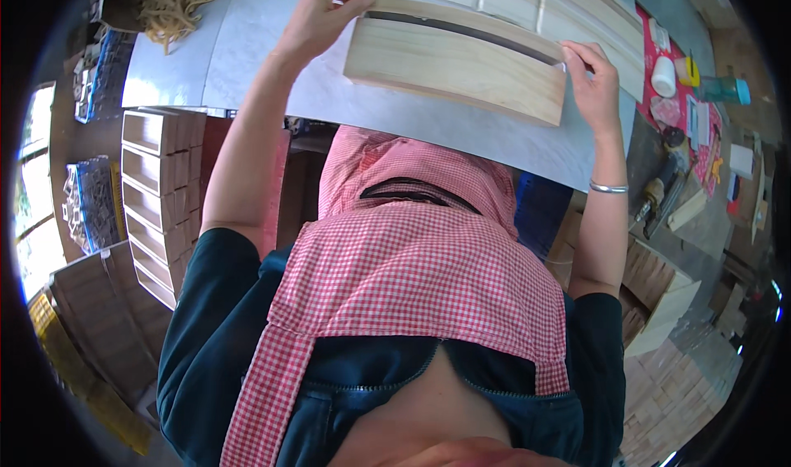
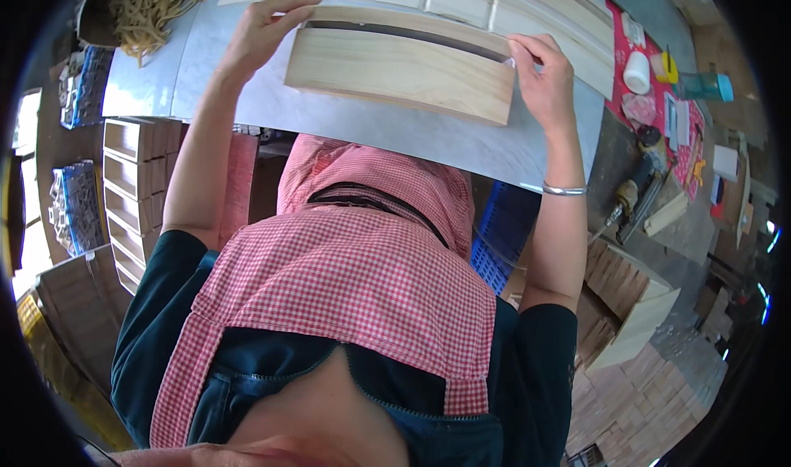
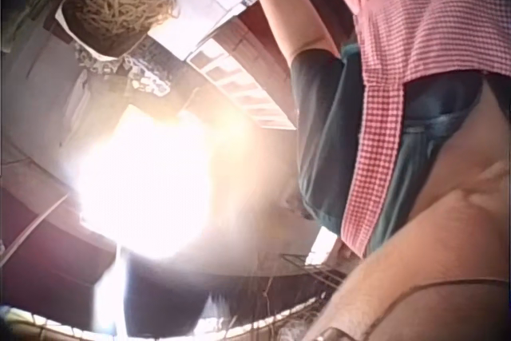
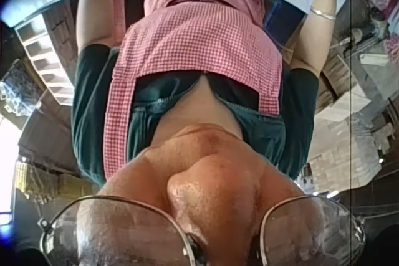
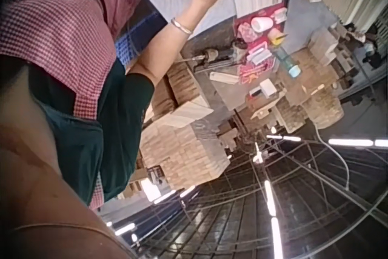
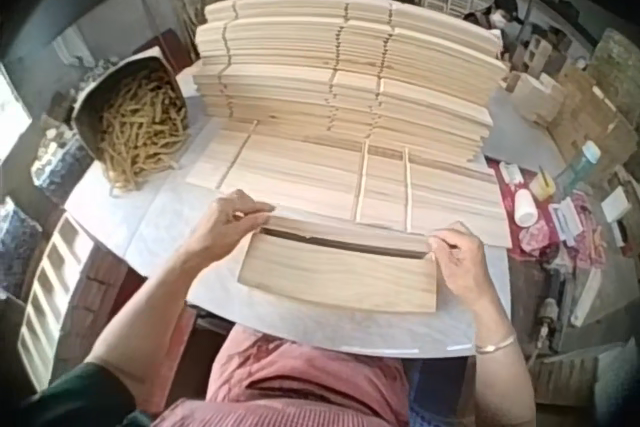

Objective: Assemble wooden boxes using a nail gun and glue on a production floor.

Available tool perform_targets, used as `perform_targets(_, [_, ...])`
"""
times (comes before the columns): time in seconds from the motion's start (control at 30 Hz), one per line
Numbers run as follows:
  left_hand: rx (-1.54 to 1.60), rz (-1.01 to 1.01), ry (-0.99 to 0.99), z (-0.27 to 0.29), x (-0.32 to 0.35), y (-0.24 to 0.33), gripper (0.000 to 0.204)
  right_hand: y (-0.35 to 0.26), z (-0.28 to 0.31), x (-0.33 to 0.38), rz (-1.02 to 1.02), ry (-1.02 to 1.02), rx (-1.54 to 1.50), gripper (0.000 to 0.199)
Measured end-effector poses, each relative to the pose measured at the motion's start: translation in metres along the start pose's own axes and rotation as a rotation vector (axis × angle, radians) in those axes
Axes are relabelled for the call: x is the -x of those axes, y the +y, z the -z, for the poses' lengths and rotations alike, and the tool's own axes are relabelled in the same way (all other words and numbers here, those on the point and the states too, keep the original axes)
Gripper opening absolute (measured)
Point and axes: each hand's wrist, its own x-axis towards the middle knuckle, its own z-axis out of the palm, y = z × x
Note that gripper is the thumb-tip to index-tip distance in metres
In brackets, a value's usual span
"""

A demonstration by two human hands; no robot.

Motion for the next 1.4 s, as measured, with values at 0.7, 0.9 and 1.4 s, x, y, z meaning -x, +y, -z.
perform_targets(0.7, [0.247,0.51,0.061,-0.006,0.008,0.012,0.029,-0.012,-0.002,0.015,-0.325,0.092,-0.071,0.013])
perform_targets(0.9, [0.388,0.42,0.056,-0.003,0.016,-0.009,0.031,-0.01,-0.009,0.018,-0.304,0.103,-0.051,0.015])
perform_targets(1.4, [0.325,0.534,0.092,0.005,0.029,0.003,0.029,-0.028,-0.007,0.042,-0.488,0.153,-0.036,0.018])
